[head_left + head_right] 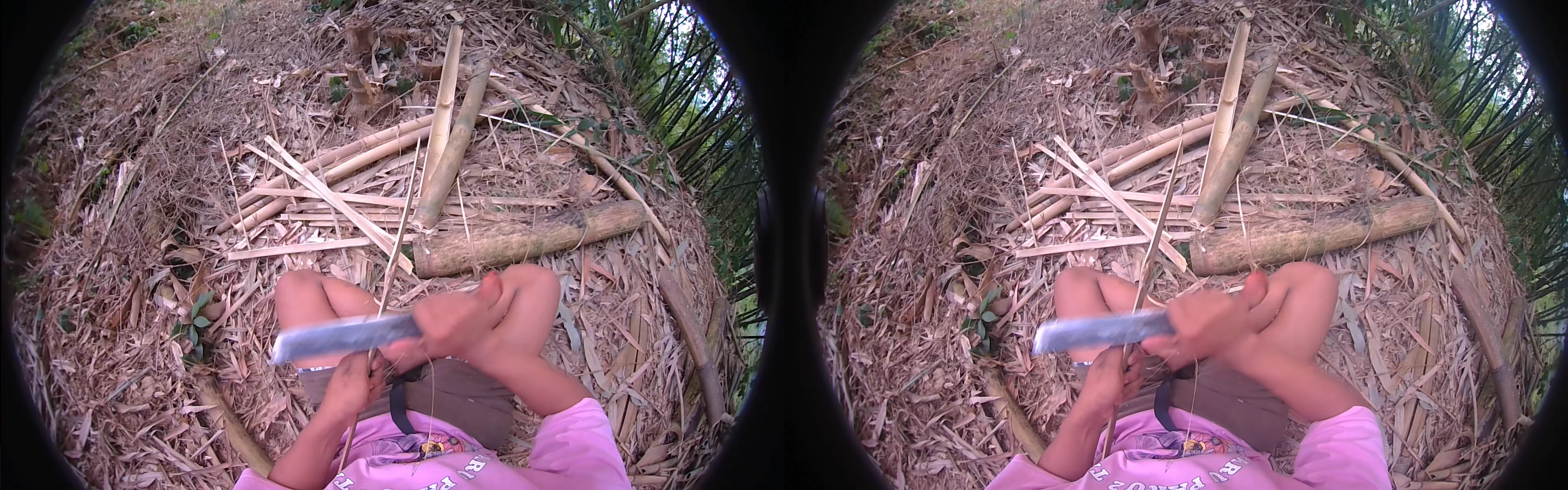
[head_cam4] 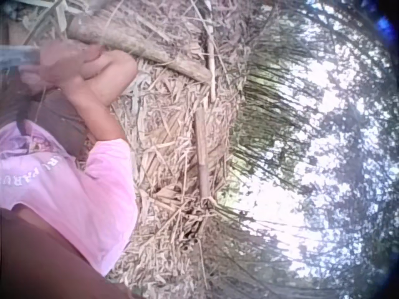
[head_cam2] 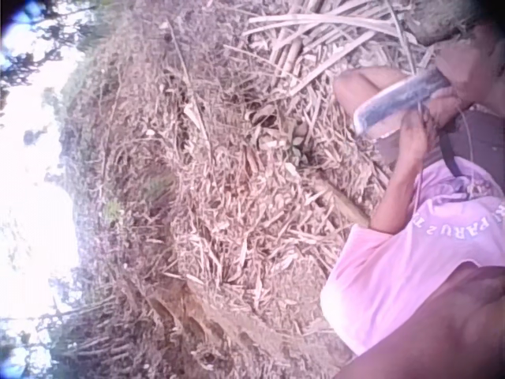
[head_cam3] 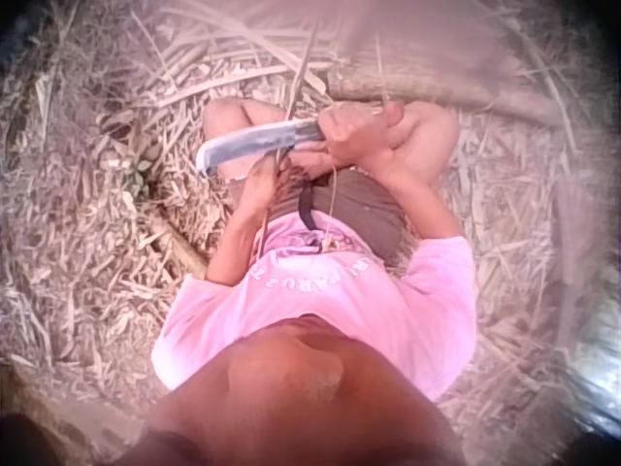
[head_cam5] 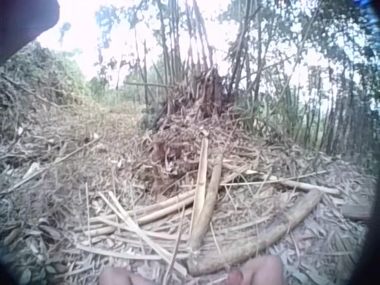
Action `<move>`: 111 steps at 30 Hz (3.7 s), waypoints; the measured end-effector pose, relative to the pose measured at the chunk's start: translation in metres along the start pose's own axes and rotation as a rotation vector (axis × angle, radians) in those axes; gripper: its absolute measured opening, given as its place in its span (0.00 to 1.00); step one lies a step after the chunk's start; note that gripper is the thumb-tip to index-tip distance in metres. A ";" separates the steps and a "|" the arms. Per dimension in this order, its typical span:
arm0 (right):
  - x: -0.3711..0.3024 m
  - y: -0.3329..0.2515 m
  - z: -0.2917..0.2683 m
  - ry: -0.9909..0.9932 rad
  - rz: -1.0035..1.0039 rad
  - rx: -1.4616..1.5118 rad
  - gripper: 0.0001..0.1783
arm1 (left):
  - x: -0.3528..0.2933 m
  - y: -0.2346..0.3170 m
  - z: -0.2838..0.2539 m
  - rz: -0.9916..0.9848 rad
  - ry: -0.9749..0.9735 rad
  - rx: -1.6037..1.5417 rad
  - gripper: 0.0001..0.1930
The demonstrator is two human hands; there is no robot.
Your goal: The person shaves and trims bamboo strips using a knife, alternating between different strips and smoothing their surfaces.
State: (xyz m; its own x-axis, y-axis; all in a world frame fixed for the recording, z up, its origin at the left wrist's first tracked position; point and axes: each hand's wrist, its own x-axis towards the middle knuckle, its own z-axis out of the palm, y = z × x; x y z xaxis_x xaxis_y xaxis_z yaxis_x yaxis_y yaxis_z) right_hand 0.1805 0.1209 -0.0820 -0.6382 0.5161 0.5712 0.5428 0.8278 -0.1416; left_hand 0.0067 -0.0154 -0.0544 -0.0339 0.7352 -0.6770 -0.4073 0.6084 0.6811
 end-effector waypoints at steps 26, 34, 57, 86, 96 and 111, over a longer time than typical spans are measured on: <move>0.006 0.014 -0.029 -0.048 0.206 0.097 0.32 | 0.007 -0.016 0.002 0.325 0.127 0.363 0.24; 0.024 0.017 -0.040 -0.017 0.087 0.076 0.31 | 0.003 -0.015 0.000 0.521 0.194 0.528 0.26; 0.040 0.037 -0.050 -0.005 -0.119 0.064 0.34 | -0.023 -0.001 -0.001 0.505 0.155 0.715 0.29; -0.024 0.178 -0.014 -0.254 0.279 -0.384 0.28 | -0.060 -0.044 -0.044 -0.106 -0.002 0.343 0.28; -0.016 0.110 -0.064 -0.212 0.805 -0.136 0.34 | -0.022 -0.029 -0.047 -0.116 -0.296 -0.011 0.30; -0.002 -0.004 -0.043 0.000 0.224 0.037 0.31 | -0.009 -0.006 -0.018 0.052 -0.250 0.202 0.25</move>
State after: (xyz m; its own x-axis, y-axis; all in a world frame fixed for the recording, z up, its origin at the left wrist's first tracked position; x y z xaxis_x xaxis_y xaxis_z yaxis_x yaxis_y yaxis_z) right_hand 0.2030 0.1076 -0.0476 -0.5039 0.6883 0.5218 0.6510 0.6997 -0.2943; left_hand -0.0071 -0.0310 -0.0575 0.1858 0.8020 -0.5676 -0.2210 0.5970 0.7712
